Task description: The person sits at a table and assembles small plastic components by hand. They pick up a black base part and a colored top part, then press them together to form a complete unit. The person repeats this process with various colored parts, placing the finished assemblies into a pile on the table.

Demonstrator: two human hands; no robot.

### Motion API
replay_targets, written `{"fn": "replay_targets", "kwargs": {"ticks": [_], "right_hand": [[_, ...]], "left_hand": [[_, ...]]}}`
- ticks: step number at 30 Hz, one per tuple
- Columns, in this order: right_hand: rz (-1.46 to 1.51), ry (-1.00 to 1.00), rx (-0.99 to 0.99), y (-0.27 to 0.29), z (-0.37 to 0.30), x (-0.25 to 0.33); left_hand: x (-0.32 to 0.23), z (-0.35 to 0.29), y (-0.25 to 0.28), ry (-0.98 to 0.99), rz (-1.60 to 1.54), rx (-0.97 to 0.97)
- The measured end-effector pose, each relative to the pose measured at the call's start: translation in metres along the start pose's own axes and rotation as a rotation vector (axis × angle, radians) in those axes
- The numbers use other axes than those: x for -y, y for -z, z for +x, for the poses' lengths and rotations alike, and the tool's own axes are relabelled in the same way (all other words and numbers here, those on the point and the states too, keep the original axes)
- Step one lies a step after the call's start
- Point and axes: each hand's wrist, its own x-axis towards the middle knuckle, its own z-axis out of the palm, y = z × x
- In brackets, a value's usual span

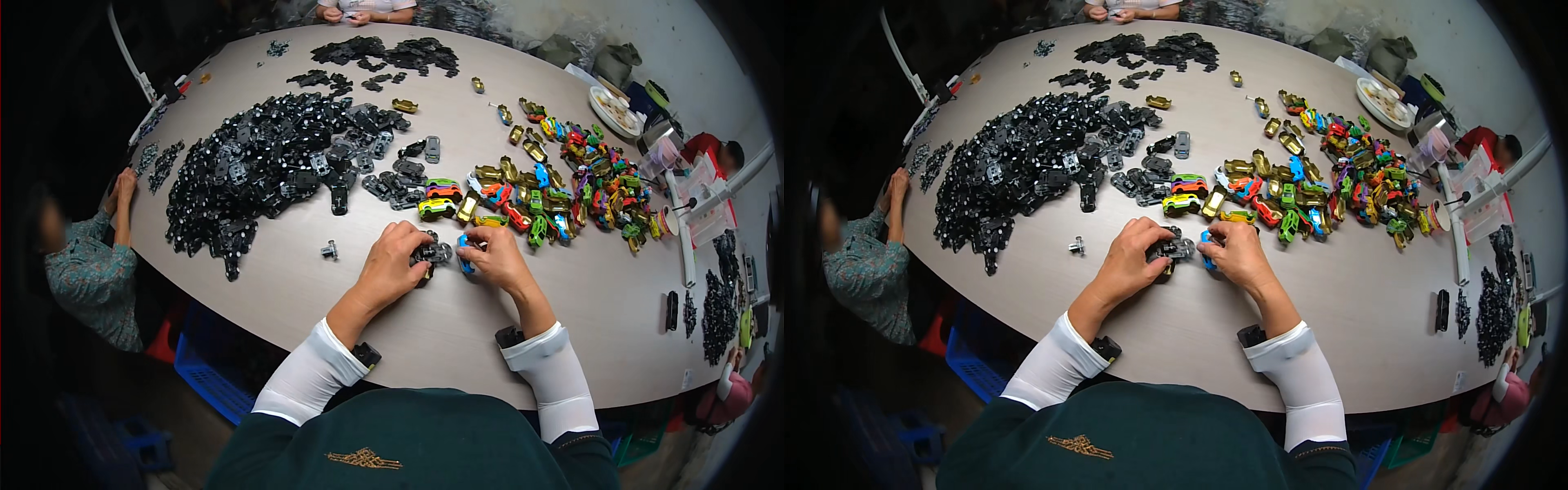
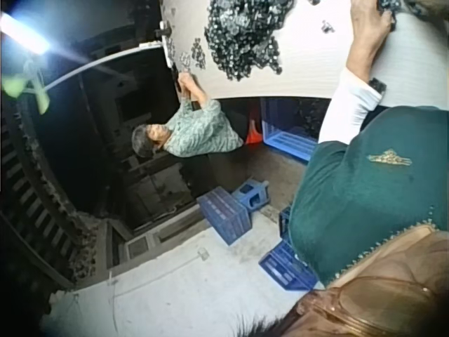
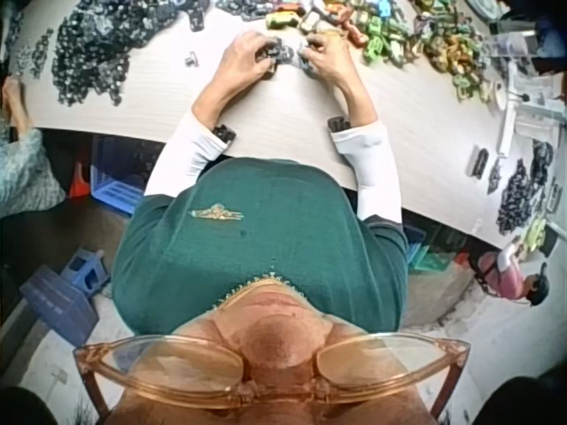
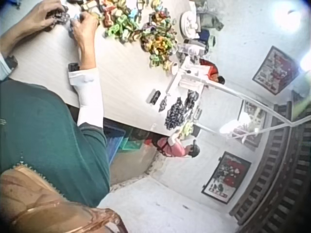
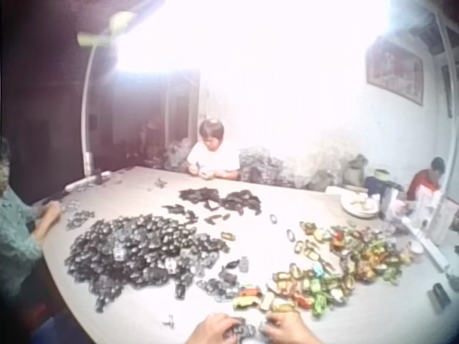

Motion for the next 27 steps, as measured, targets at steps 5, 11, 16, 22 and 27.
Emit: {"fn": "replay_targets", "kwargs": {"ticks": [5, 11, 16, 22, 27], "right_hand": [[0.500, -0.152, 0.014, 0.002, 0.002, -0.001], [-0.336, 0.052, -0.176, 0.000, -0.004, 0.012], [-0.563, 0.105, -0.321, 0.008, -0.008, 0.017], [-0.612, 0.023, -0.261, 0.013, -0.010, 0.015], [-0.522, 0.052, -0.275, 0.016, -0.009, 0.021]], "left_hand": [[-0.005, 0.006, 0.010, 0.270, -0.388, -0.088], [0.018, 0.003, 0.000, 0.373, -0.825, -0.125], [0.012, 0.003, 0.005, 0.457, -0.848, -0.056], [0.005, 0.005, 0.007, 0.463, -0.917, -0.095], [0.005, 0.005, 0.012, 0.496, -0.906, -0.089]]}}
